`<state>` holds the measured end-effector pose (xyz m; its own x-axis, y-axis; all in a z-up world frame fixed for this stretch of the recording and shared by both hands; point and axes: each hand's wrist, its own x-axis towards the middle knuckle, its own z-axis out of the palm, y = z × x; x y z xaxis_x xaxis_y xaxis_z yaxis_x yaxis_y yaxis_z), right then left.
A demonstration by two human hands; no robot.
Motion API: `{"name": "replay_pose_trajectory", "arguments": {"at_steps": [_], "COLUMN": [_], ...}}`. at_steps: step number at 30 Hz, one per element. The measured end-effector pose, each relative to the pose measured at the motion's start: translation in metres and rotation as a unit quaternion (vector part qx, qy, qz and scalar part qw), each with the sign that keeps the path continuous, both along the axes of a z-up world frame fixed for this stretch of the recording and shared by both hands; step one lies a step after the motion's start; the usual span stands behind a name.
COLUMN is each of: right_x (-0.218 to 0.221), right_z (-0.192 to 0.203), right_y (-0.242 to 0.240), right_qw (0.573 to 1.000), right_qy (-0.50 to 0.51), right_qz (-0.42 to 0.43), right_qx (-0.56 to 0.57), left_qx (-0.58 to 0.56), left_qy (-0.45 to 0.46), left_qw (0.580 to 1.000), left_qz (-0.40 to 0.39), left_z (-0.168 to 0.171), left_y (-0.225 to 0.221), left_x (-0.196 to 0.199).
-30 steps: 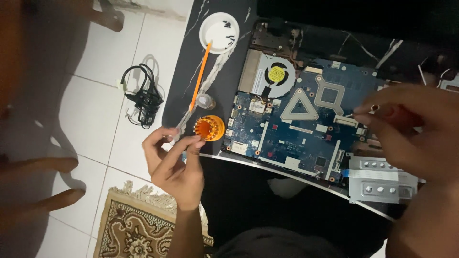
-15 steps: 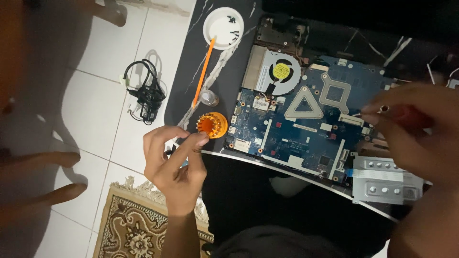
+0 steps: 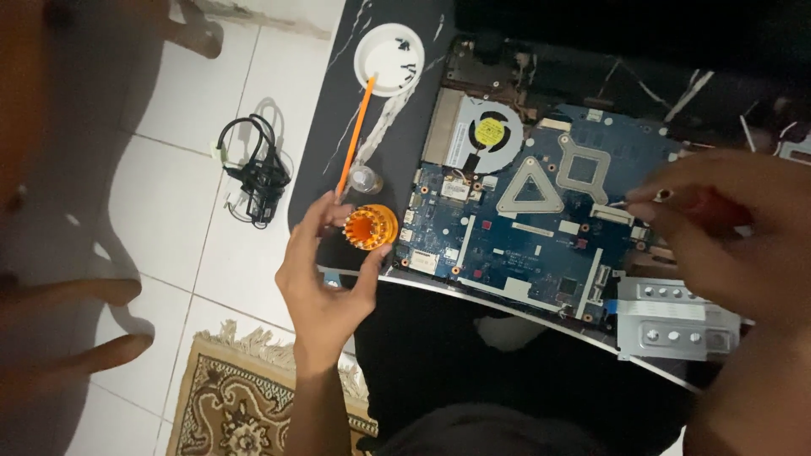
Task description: Disassembling a laptop by removing screws from the motherboard and fan assembly using a screwdriver.
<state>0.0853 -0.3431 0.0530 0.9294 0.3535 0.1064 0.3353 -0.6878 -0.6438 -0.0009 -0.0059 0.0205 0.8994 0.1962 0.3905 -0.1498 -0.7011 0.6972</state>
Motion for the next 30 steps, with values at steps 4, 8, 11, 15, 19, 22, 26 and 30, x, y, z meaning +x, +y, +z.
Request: {"name": "replay_pose_trajectory", "arguments": {"at_steps": [4, 8, 11, 15, 19, 22, 26, 30], "right_x": [0.003, -0.004, -0.002, -0.005, -0.006, -0.010, -0.010, -0.011], "right_z": [0.004, 0.013, 0.011, 0.003, 0.001, 0.000, 0.000, 0.003], "right_y": [0.000, 0.013, 0.016, 0.018, 0.018, 0.020, 0.020, 0.021], "right_qw": [0.998, 0.998, 0.997, 0.992, 0.987, 0.983, 0.982, 0.985], "right_qy": [-0.043, -0.055, -0.025, -0.011, -0.021, -0.002, -0.002, -0.016], "right_qz": [0.042, -0.004, 0.000, 0.023, 0.043, 0.014, 0.011, 0.024], "right_qx": [-0.015, 0.026, 0.067, 0.120, 0.153, 0.182, 0.189, 0.170], "left_qx": [0.006, -0.010, 0.023, -0.048, -0.206, -0.330, -0.326, -0.334], "left_qy": [-0.016, -0.021, -0.090, -0.132, -0.022, 0.042, 0.024, -0.007], "left_qw": [0.999, 0.999, 0.993, 0.986, 0.954, 0.909, 0.920, 0.917], "left_qz": [0.029, 0.035, 0.070, -0.086, -0.218, -0.251, -0.218, -0.218], "left_z": [-0.003, -0.002, -0.004, 0.006, 0.016, 0.016, 0.011, 0.003], "left_y": [0.002, -0.002, -0.019, -0.065, -0.101, -0.112, -0.120, -0.123], "left_x": [0.001, 0.001, 0.000, 0.014, 0.042, 0.044, 0.041, 0.039]}}
